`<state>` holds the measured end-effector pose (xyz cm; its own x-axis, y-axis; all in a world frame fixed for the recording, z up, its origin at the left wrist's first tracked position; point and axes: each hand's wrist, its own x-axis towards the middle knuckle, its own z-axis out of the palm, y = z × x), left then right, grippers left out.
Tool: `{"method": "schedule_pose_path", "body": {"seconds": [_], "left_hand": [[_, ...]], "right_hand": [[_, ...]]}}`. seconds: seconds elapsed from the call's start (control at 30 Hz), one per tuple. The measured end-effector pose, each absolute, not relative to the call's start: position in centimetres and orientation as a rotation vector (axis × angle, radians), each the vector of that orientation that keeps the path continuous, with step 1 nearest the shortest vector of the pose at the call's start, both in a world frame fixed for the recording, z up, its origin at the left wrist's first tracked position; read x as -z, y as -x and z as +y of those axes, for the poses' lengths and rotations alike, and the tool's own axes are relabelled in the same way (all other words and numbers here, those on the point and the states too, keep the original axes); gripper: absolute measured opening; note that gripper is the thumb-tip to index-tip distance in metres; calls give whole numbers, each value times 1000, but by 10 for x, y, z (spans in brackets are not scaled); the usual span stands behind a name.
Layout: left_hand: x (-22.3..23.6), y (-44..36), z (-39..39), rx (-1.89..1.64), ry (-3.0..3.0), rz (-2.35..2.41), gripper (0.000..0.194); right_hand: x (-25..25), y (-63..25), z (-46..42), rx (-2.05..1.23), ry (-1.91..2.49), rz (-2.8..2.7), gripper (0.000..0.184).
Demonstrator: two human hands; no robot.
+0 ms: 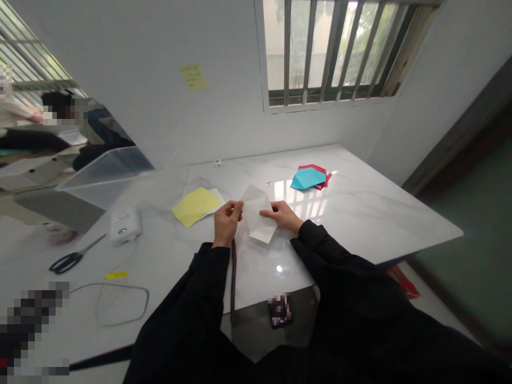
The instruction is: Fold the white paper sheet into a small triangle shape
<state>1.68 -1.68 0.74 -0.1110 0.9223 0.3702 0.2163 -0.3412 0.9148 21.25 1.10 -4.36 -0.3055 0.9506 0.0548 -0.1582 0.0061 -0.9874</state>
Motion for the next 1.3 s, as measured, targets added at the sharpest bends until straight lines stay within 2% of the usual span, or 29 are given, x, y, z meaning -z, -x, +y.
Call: {"method": "schedule_pose_path", "body": {"seconds": [0.13,0.37,0.43,0.63,0.73,1.13,1.2,1.3], "left_hand": [[-4,-16,-16,-1478,-1587,1280,29],[-1,-20,-24,-1241,-1887,1132,67],[-1,-21,-24,-1218,-1914,1069,66],[3,-22,-22,-1235,-1959,1062,37],[4,-23,-22,-1312,-1943,1121,33],[2,-26,-19,-1375,-1605,1142,36],[-1,-27,-20,-1388,-1595,1137,44],[-4,-27,-21,-1384,-1589,1132,67]], "right_hand": [[46,-213,17,-1461,866,-1064,43],[48,-213,26,-1404,790,-761,37],[49,-211,27,-1420,777,-777,39],[49,-207,22,-1382,835,-912,44],[45,-207,17,-1344,887,-999,42],[34,-205,11,-1350,994,-1128,36],[29,-206,6,-1367,984,-1145,37],[24,-206,2,-1375,988,-1193,39]]}}
